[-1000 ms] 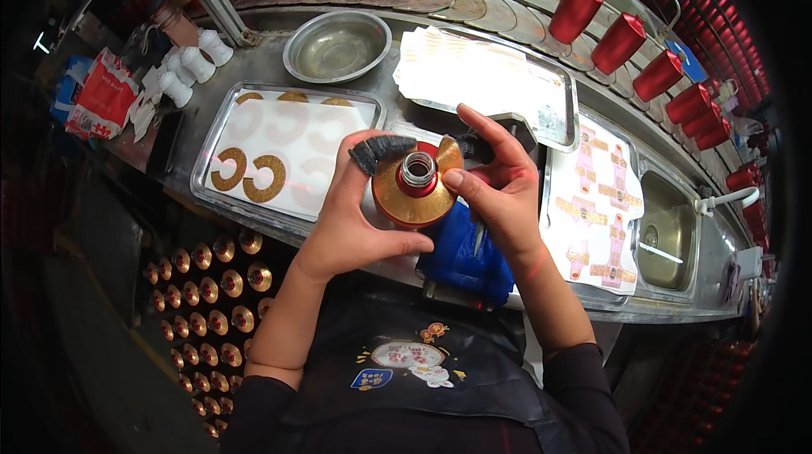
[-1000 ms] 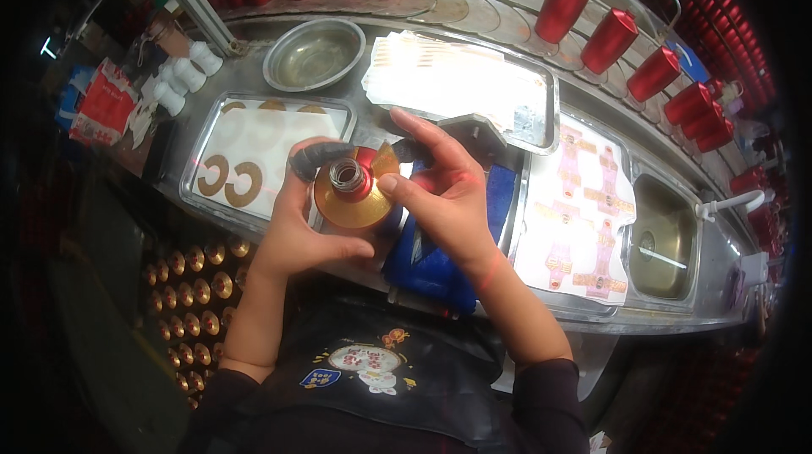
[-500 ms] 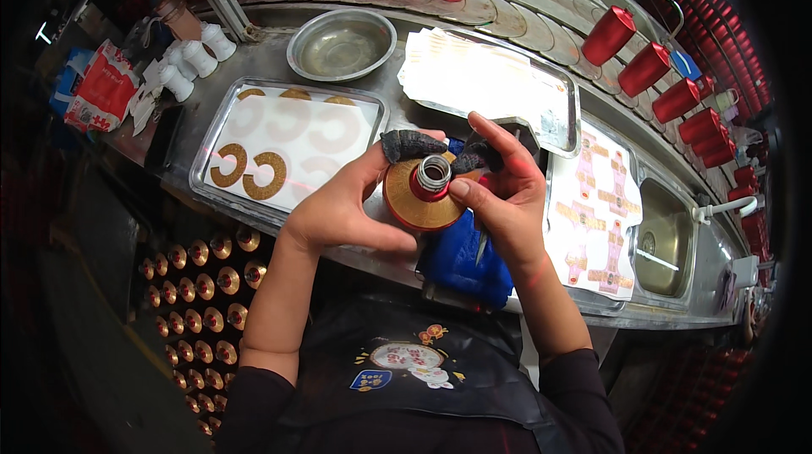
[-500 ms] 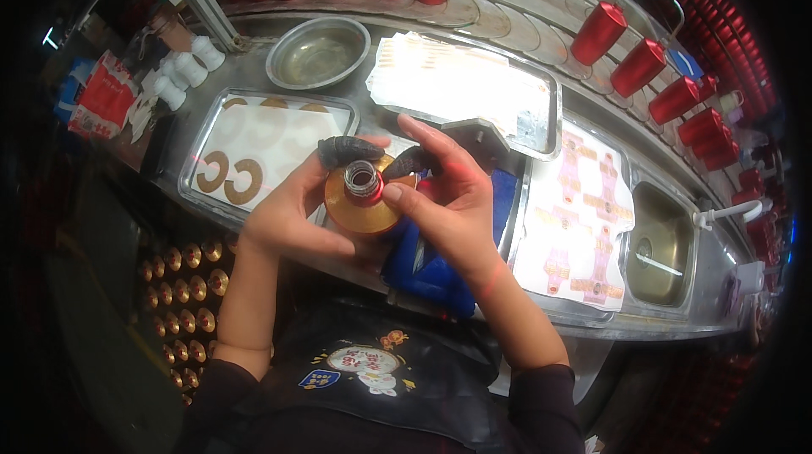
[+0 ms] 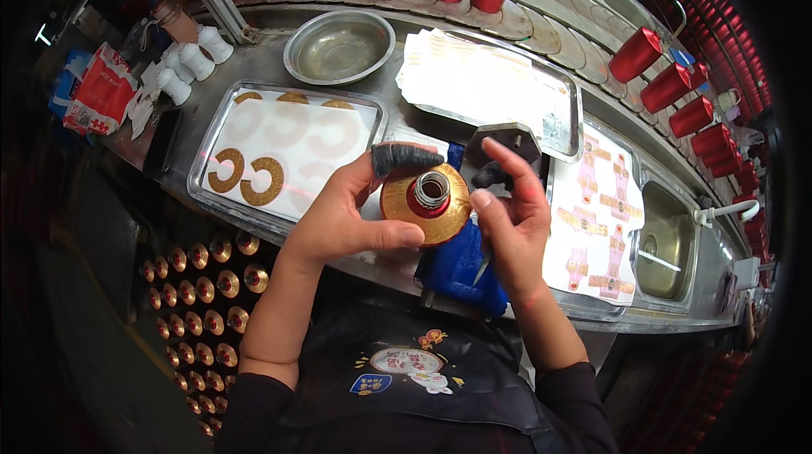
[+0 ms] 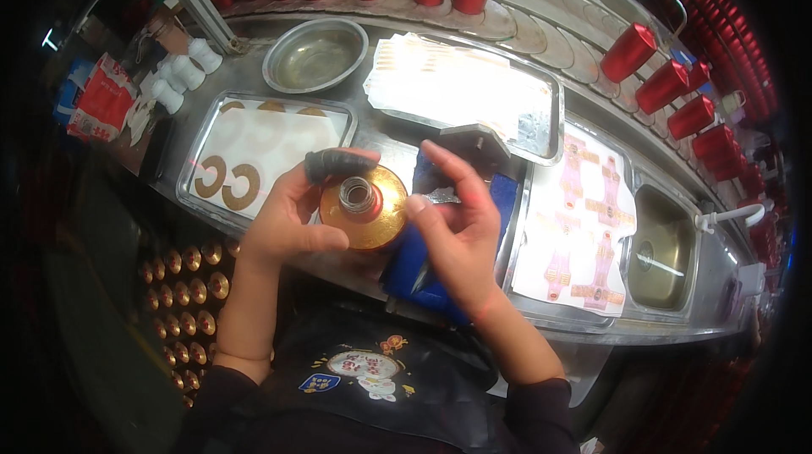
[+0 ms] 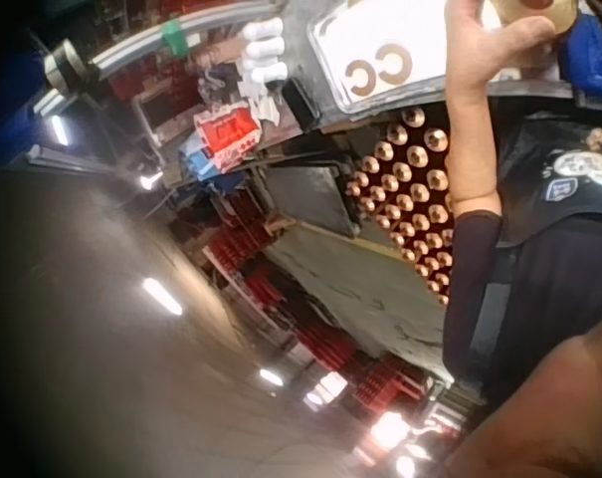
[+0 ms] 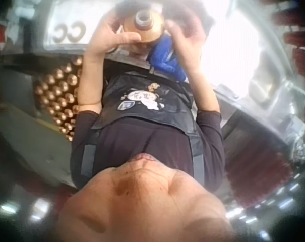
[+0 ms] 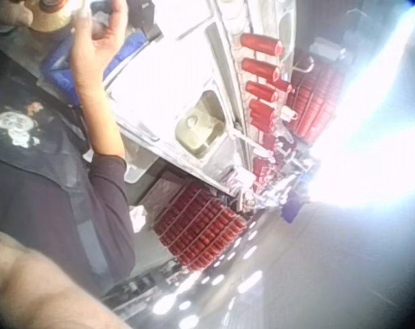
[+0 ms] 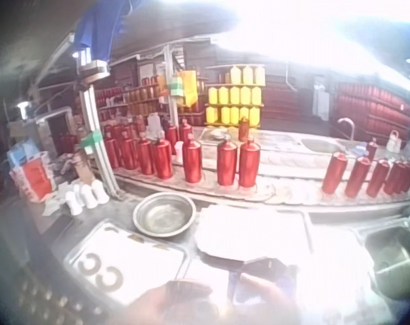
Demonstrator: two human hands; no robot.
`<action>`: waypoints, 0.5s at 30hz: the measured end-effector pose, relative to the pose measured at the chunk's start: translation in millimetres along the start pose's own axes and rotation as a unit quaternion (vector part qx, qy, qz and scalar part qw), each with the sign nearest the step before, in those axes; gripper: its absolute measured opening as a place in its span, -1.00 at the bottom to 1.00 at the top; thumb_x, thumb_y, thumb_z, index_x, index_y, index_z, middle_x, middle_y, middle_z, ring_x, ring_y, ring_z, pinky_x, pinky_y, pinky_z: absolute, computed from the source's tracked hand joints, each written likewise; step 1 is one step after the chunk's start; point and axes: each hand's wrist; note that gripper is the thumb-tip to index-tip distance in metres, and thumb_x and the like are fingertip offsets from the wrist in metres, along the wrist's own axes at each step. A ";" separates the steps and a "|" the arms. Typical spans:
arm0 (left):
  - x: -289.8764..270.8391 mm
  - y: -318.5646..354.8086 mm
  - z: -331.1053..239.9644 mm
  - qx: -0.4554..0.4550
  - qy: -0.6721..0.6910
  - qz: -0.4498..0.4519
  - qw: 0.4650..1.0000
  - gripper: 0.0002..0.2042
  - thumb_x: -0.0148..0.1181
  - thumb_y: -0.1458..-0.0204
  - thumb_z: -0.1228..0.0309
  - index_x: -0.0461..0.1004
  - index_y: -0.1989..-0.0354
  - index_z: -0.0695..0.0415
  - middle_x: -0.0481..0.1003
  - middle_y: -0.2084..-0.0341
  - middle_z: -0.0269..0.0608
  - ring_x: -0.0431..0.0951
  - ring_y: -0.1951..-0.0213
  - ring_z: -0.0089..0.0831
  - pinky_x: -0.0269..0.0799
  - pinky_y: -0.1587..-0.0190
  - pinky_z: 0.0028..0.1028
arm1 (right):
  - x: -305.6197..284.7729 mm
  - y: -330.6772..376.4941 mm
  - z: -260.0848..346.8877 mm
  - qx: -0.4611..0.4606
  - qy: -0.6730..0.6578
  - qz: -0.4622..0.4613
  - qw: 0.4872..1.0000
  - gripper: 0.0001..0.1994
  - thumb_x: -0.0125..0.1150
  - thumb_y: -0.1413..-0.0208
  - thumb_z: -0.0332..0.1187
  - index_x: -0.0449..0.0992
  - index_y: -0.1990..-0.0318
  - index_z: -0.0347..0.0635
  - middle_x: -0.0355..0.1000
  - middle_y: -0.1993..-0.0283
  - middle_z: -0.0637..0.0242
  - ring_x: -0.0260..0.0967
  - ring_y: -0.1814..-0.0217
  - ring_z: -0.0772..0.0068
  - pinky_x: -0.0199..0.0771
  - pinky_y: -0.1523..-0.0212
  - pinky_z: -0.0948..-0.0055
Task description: The person applies gold circular labels to the necks of red cylindrical bottles. They pick up a bottle, place a label on the neck, smooth it down, and then wipe the bottle body with a blue cloth before placing it on a tray.
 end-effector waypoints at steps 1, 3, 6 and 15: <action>3.6 1.8 1.6 0.004 -0.017 -0.019 1.000 -0.28 0.55 0.16 0.42 0.39 -0.26 0.19 0.47 -0.14 -0.22 0.45 -0.19 -0.42 0.30 -0.30 -0.36 | 1.4 3.6 -2.9 -0.001 -0.018 0.027 0.999 -0.41 0.32 -0.11 -0.55 0.36 -0.34 -0.26 0.34 -0.23 0.33 0.32 0.35 0.87 0.32 0.37 0.80; 10.9 5.6 3.5 0.015 -0.023 -0.050 0.998 -0.39 0.50 0.08 0.41 0.44 -0.21 0.17 0.52 -0.06 -0.24 0.49 -0.12 -0.46 0.37 -0.23 -0.39 | -2.8 7.5 -1.2 -0.017 0.115 0.055 0.992 -0.42 0.37 -0.07 -0.49 0.41 -0.29 -0.25 0.36 -0.12 0.40 0.17 0.47 0.91 0.18 0.46 0.81; 17.8 7.5 1.4 0.007 0.003 -0.073 0.997 -0.43 0.43 0.04 0.45 0.44 -0.21 0.18 0.53 -0.03 -0.22 0.50 -0.11 -0.45 0.39 -0.21 -0.39 | -4.6 3.9 -3.0 0.000 0.123 0.074 0.990 -0.48 0.35 -0.08 -0.46 0.44 -0.24 -0.31 0.39 -0.15 0.38 0.19 0.49 0.89 0.21 0.44 0.80; 28.5 7.1 5.5 0.029 -0.047 -0.087 0.995 -0.40 0.35 -0.02 0.44 0.35 -0.29 0.18 0.48 -0.09 -0.16 0.50 -0.11 -0.43 0.39 -0.21 -0.39 | -9.8 -5.0 -7.5 0.024 0.137 0.111 0.984 -0.53 0.29 -0.17 -0.37 0.45 -0.24 -0.25 0.41 -0.15 0.39 0.37 0.39 0.82 0.31 0.43 0.79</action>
Point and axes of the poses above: each hand's wrist, its own y-axis away from the middle knuckle, its own x-axis out of the palm, z = x × y
